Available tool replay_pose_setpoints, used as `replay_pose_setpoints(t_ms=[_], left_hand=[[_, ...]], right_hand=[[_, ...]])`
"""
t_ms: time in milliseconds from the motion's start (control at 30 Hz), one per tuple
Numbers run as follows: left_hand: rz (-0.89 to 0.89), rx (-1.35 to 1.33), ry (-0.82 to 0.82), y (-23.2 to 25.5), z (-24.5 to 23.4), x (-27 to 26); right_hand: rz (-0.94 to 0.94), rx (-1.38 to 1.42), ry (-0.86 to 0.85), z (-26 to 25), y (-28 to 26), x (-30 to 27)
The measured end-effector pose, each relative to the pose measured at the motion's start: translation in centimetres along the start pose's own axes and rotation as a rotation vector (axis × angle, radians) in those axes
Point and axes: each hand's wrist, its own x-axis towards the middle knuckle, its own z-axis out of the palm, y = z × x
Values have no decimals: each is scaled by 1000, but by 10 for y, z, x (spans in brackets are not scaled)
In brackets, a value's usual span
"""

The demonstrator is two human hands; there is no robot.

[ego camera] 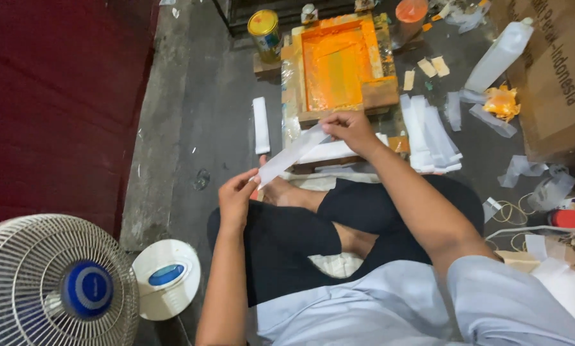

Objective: The person sits on the floor and uses a squeegee to spread orange ink across a screen printing frame. They then place a white strip of material under the frame, pull it through, and set it aside. This process is repeated multiple times.

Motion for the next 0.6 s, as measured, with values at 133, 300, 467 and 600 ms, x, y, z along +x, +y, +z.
replay_pose_setpoints(t_ms=[133,300,467,600], left_hand=[[32,64,-51,-28,-7,47],[91,5,-64,-74,-3,120],[17,8,-30,-104,-2,171],[-107,152,44,-159,3,213]], right_hand=[[-48,-75,-8,17,1,9],[-145,-364,100,47,-8,32],[-116,-420,91,93,-23,66],[-105,-453,110,120,-15,110]])
